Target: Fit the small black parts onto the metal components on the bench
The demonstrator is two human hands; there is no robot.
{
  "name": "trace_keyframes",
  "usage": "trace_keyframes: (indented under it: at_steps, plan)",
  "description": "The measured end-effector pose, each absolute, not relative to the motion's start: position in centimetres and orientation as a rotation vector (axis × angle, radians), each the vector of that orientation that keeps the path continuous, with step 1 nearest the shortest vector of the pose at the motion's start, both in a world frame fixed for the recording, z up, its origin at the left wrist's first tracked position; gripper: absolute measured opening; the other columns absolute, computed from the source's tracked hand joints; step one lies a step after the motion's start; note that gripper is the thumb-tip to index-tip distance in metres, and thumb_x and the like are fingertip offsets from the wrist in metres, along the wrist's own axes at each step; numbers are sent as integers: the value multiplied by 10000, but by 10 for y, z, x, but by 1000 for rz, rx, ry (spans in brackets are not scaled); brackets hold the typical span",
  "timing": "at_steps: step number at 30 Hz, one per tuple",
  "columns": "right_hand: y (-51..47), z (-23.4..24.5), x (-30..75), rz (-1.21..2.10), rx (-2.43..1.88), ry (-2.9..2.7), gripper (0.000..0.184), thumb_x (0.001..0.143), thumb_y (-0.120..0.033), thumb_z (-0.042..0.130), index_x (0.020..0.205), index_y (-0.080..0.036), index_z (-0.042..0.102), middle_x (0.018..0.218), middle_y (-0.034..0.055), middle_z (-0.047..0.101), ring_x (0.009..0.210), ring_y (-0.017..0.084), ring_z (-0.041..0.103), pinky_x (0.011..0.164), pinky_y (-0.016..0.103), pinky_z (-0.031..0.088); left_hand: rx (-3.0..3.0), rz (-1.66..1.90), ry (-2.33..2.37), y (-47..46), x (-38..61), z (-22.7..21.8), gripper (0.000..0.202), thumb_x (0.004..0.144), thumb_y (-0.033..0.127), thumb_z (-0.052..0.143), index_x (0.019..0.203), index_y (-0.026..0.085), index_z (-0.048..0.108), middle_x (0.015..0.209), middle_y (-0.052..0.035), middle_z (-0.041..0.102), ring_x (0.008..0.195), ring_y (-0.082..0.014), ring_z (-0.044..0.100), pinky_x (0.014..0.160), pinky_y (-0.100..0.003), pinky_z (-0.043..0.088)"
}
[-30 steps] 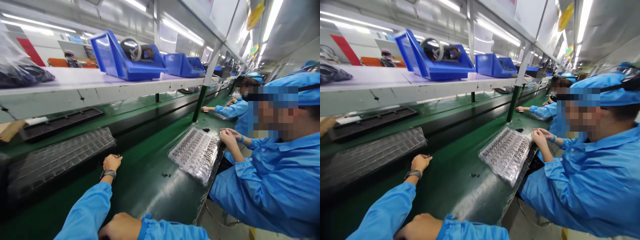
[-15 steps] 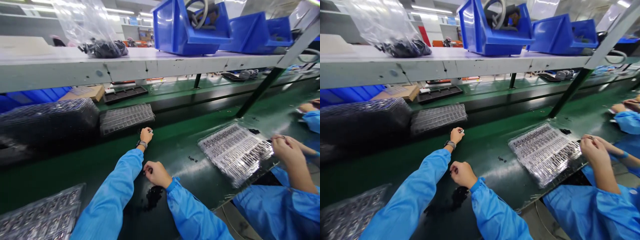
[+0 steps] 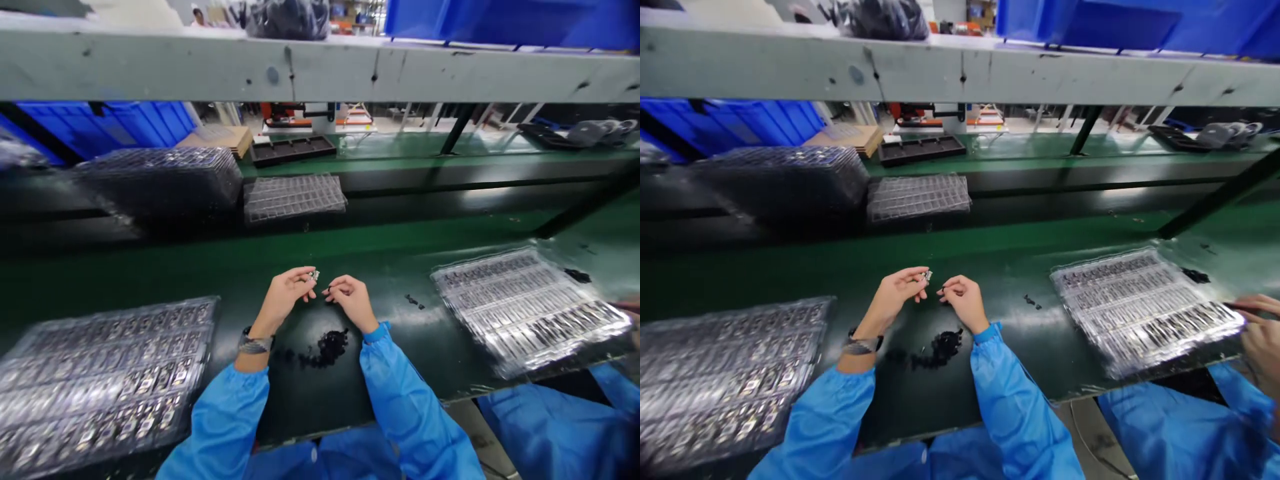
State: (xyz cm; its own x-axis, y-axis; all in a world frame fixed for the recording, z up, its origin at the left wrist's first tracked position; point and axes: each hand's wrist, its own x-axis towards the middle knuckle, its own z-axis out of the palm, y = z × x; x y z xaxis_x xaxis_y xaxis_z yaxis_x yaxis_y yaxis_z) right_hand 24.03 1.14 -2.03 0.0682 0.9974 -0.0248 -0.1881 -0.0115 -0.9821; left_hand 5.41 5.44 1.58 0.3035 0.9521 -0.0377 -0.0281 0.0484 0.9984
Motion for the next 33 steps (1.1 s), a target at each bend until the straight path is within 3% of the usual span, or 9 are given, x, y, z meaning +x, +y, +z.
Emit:
trace_keyframes:
  at_steps: [6,15,23,33]
  plan:
    - [3,-16,232,1380,-1055,-1070,220,787,-346,760,882,-187,641,807,60,790,643,175,735,610,264,537,1195,908,933,14,38,6,499,761,379,825,1176,135,693,901,-54,689,695,-190,728,607,-286,562]
    - [-1,-15,227,1391,-1060,-1128,297,792,-431,806,881,-198,645,704,12,746,623,176,720,639,285,551,1165,968,950,2,45,-7,473,793,393,791,1174,146,656,772,-5,650,633,-172,706,585,-268,542]
    - [-4,-13,224,1362,-1143,-1194,365,786,-514,808,894,-208,641,715,23,741,640,191,708,655,314,566,1150,940,946,-3,42,-4,441,810,363,764,1187,157,661,778,-8,656,622,-155,684,572,-254,518]
    - [-4,-15,222,1375,-1142,-1112,355,749,-472,852,872,-204,654,718,17,723,632,173,686,661,303,570,1190,923,957,-5,43,-7,446,806,397,754,1179,167,675,782,-15,663,627,-155,666,624,-271,536]
